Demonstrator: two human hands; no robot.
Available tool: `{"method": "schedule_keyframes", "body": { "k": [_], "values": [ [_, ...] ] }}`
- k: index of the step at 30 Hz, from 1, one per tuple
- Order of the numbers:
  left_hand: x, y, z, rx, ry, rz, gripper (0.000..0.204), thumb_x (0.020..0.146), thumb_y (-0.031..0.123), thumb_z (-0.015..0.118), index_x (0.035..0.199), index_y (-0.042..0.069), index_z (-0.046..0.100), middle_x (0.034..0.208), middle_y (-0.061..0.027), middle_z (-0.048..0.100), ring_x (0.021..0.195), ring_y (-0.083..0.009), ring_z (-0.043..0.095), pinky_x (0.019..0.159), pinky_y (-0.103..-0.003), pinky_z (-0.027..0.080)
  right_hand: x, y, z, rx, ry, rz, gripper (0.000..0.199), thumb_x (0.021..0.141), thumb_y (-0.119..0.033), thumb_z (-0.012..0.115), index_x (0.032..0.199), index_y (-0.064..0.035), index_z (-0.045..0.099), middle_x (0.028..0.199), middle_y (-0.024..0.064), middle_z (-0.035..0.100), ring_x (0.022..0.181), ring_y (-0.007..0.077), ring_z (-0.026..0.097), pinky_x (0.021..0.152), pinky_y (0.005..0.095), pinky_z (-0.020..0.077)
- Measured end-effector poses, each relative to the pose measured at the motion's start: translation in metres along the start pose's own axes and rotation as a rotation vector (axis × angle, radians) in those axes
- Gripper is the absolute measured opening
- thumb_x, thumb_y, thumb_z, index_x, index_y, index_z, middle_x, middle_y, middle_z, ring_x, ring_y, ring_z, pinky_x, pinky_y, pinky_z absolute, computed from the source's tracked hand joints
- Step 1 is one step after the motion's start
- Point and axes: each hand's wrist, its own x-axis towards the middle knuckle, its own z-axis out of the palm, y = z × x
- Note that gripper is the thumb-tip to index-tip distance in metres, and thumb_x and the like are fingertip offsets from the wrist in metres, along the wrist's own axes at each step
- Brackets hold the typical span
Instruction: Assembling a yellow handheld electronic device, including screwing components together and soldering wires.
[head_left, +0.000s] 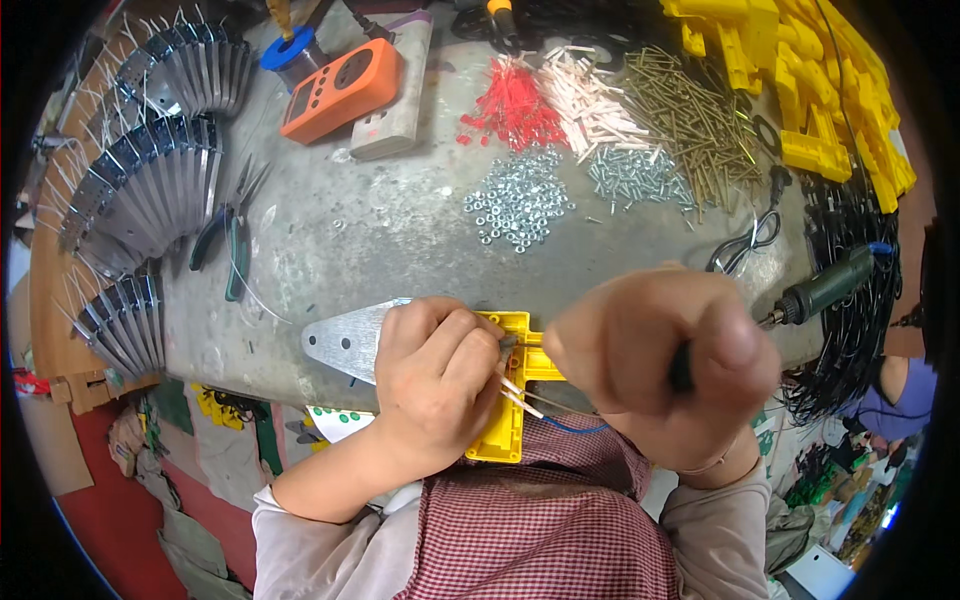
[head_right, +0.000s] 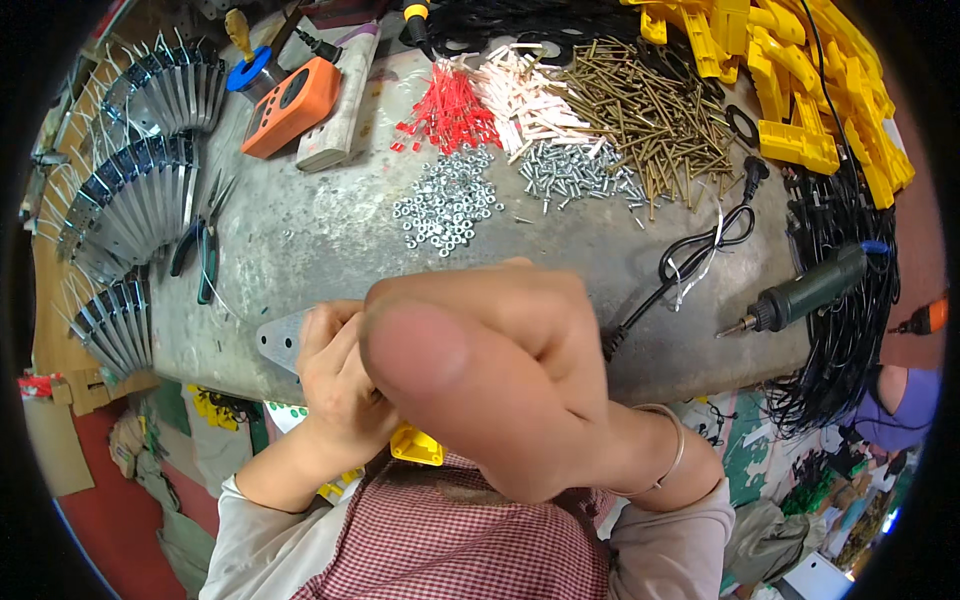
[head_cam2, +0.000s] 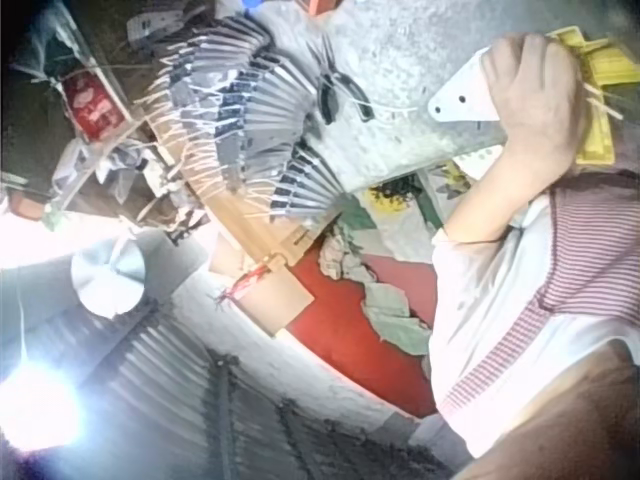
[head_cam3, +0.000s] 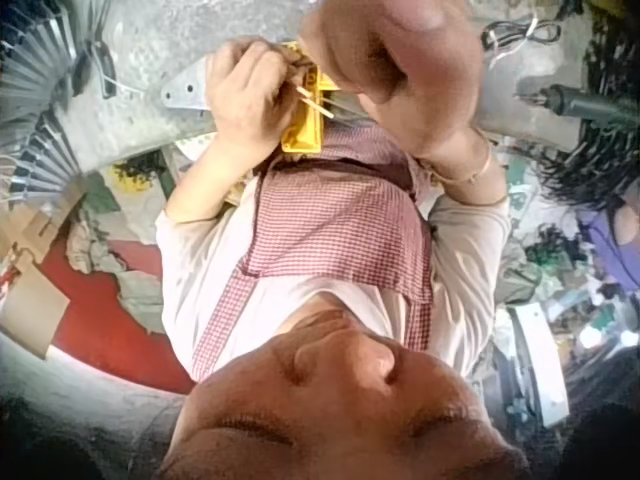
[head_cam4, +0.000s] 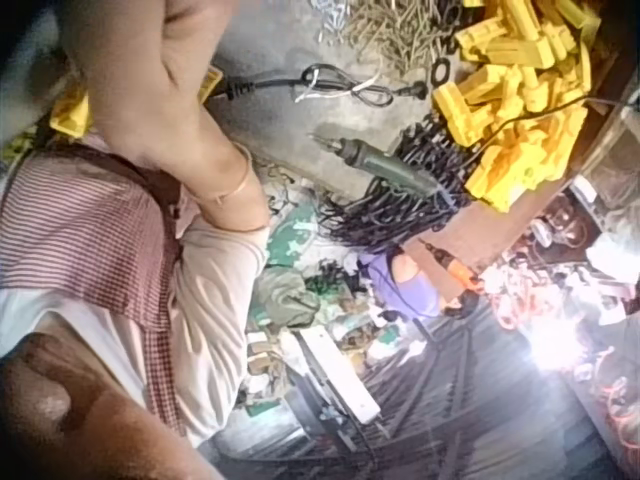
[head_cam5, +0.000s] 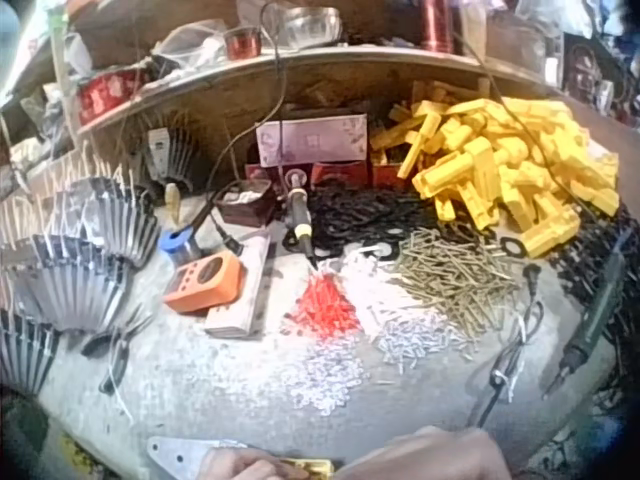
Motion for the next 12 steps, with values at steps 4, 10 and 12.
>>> {"method": "schedule_keyframes", "body": {
  "k": [4,10,12],
  "values": [
    [0.000,0.002,-0.001,-0.047,-0.028,-0.048,0.021,0.057,0.001,0.065,0.075,0.005,0.054,0.080,-0.0074,0.058,0.080,-0.0277,0.055,0.067,-0.039,0.041,0.007,0.005,0.004,-0.139,-0.057,0.019,0.029,0.091,-0.018,0.049,0.067,-0.0028,0.050,0.059,0.0071,0.050,0.048,0.0190,0.048,0.045,0.0319,0.0357],
    [0.039,0.020,-0.050,-0.564,-0.106,-0.345,0.024,0.062,0.000,0.064,0.086,0.002,0.061,0.084,-0.0124,0.062,0.084,-0.0327,0.059,0.079,-0.040,0.047,0.018,0.015,0.014,-0.198,-0.091,0.089,0.040,0.094,-0.028,0.047,0.061,-0.0064,0.048,0.056,0.0050,0.051,0.047,0.0207,0.053,0.045,0.0325,0.0401],
    [0.051,0.051,-0.056,-0.645,-0.027,-0.349,0.027,0.063,0.005,0.069,0.089,0.002,0.066,0.087,-0.0101,0.065,0.083,-0.0256,0.063,0.075,-0.035,0.050,0.025,0.007,0.016,-0.272,-0.081,0.131,0.058,0.097,-0.046,0.042,0.052,-0.0099,0.045,0.051,0.0019,0.052,0.044,0.0183,0.053,0.045,0.0306,0.0416]
  ]
}}
